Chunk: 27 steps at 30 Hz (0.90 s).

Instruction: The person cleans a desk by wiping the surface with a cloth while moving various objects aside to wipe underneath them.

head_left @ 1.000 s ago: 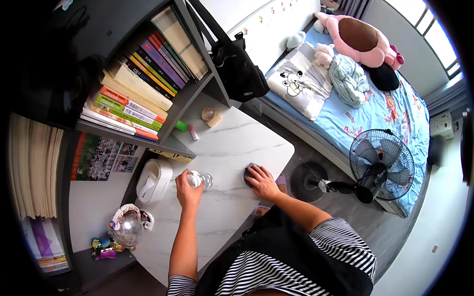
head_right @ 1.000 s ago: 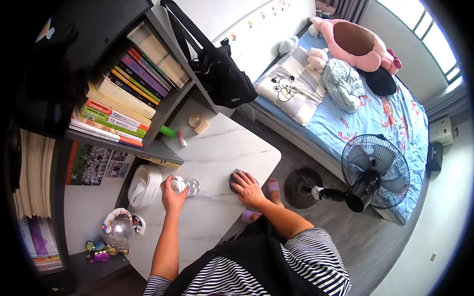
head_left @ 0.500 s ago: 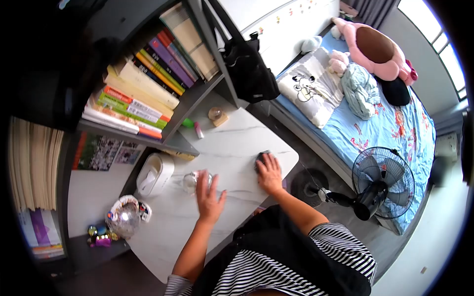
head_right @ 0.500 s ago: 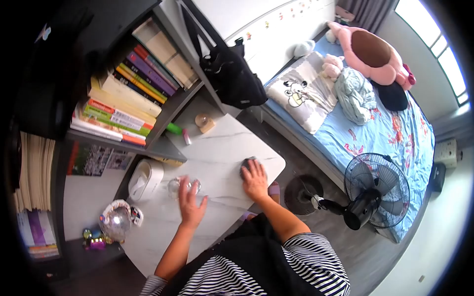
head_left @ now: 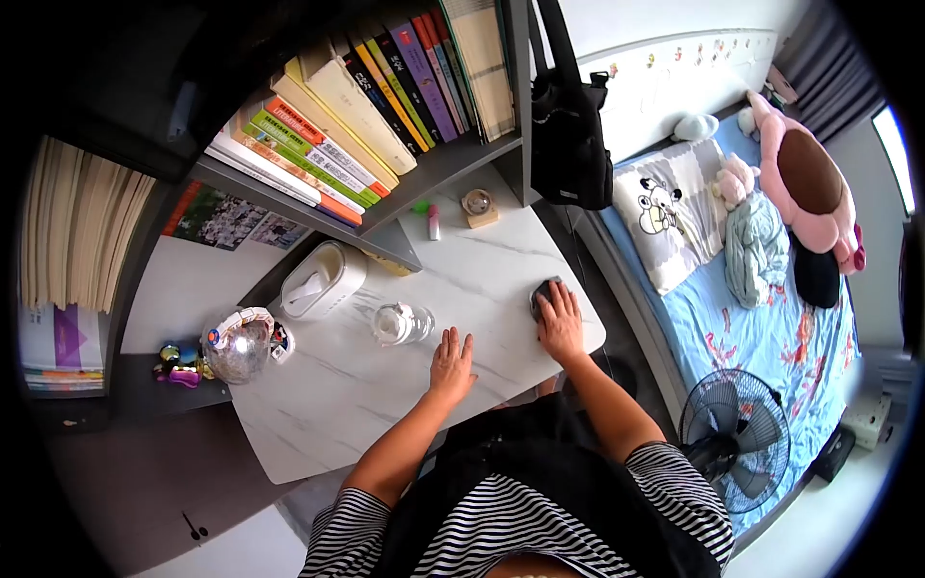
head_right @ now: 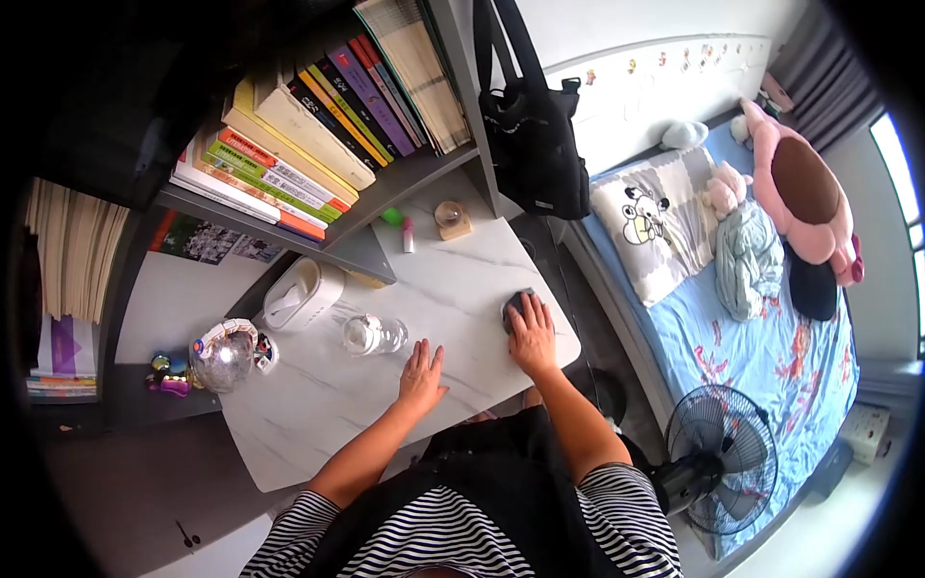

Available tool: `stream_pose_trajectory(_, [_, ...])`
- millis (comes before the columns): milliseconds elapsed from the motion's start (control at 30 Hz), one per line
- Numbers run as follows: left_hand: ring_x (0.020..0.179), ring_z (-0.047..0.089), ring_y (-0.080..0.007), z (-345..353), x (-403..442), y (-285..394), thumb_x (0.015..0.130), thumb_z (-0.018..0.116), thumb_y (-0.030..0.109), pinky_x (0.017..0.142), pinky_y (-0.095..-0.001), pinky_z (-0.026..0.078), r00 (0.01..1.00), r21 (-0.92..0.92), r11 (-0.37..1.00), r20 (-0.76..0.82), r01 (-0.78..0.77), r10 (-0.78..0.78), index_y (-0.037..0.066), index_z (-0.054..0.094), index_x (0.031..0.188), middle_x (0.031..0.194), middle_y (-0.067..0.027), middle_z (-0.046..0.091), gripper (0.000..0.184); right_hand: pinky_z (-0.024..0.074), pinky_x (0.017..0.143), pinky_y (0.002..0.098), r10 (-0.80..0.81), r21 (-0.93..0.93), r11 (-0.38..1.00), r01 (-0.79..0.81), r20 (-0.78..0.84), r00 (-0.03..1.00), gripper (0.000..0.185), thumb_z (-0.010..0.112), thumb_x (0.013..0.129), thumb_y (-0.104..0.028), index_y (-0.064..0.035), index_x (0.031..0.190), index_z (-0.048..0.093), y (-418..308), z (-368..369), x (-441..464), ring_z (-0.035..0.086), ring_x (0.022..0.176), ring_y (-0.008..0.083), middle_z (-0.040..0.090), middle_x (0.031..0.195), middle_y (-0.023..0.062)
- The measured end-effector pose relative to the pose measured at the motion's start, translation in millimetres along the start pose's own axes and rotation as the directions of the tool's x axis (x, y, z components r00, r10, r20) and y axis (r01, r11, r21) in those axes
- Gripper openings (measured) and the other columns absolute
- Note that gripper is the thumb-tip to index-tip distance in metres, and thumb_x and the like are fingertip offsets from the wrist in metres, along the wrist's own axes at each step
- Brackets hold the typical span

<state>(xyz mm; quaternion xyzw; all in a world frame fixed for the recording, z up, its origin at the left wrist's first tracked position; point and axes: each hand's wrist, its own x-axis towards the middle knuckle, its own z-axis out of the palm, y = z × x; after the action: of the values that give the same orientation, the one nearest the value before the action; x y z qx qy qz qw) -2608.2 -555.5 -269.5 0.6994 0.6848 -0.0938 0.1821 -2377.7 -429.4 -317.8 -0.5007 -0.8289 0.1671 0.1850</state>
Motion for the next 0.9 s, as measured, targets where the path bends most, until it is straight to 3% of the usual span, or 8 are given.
stream_pose_trajectory(133, [0.142,0.024,-0.0425,5,13,10,0.068,0.083,0.042,0.113,-0.0523,0.025,0.989,-0.002,0.992,0.086,0.124,-0.124,0.008,0.026,0.15,0.15,-0.0317,0.027,0.106,0.0162,0.119,0.046,0.009,-0.034,0.999,-0.009,-0.01,1.0,0.057,0.059,0.079,-0.015,-0.0101,0.135,0.049,10,17,65,0.026,0.144,0.0343,0.035,0.15,0.0194])
stream_pose_trajectory(200, [0.142,0.024,-0.0466,8,18,21,0.067,0.082,0.047,0.114,-0.0551,0.022,0.977,0.092,0.985,0.137,0.149,-0.161,0.006,0.025,0.15,0.148,-0.0356,0.027,0.109,0.0155,0.119,0.0453,0.022,-0.04,0.999,-0.022,-0.011,1.0,0.058,0.059,0.08,-0.016,-0.0098,0.137,0.048,10,27,98,0.025,0.144,0.034,0.035,0.151,0.0195])
stream_pose_trajectory(367, [0.139,0.026,-0.0507,17,14,23,0.063,0.085,0.045,0.113,-0.0544,0.025,0.984,0.068,0.985,0.072,0.159,-0.164,0.005,0.026,0.15,0.145,-0.0407,0.028,0.112,0.0186,0.118,0.0451,-0.017,-0.041,0.999,0.016,-0.022,1.0,0.05,0.055,0.086,-0.018,-0.0085,0.135,0.051,11,44,164,0.026,0.144,0.0341,0.032,0.153,0.0199])
stream_pose_trajectory(433, [0.138,0.028,-0.0509,20,15,25,0.061,0.086,0.043,0.113,-0.0536,0.026,0.987,0.057,0.986,0.007,0.158,-0.158,0.004,0.029,0.148,0.144,-0.0407,0.029,0.111,0.0187,0.118,0.0451,-0.036,-0.019,0.999,0.035,-0.033,0.999,0.05,0.054,0.086,-0.018,-0.0082,0.134,0.052,10,44,164,0.026,0.144,0.0342,0.033,0.153,0.0199])
stream_pose_trajectory(667, [0.136,0.03,-0.0519,13,19,30,0.057,0.089,0.038,0.112,-0.0522,0.028,0.982,0.031,0.982,0.013,0.186,-0.187,0.003,0.033,0.144,0.142,-0.0413,0.032,0.109,0.0205,0.118,0.0455,-0.066,0.012,0.998,0.066,-0.052,0.996,0.054,0.059,0.078,-0.011,-0.0062,0.132,0.053,18,31,110,0.03,0.141,0.0362,0.036,0.149,0.0219])
stream_pose_trajectory(900, [0.137,0.028,-0.0526,10,18,28,0.06,0.088,0.038,0.111,-0.0529,0.029,0.986,0.031,0.986,0.04,0.163,-0.165,0.004,0.03,0.146,0.142,-0.0424,0.031,0.108,0.0186,0.118,0.0449,0.058,0.01,0.998,-0.058,-0.118,0.991,0.056,0.06,0.079,-0.013,-0.0046,0.134,0.051,2,45,168,0.027,0.142,0.0366,0.033,0.151,0.0228])
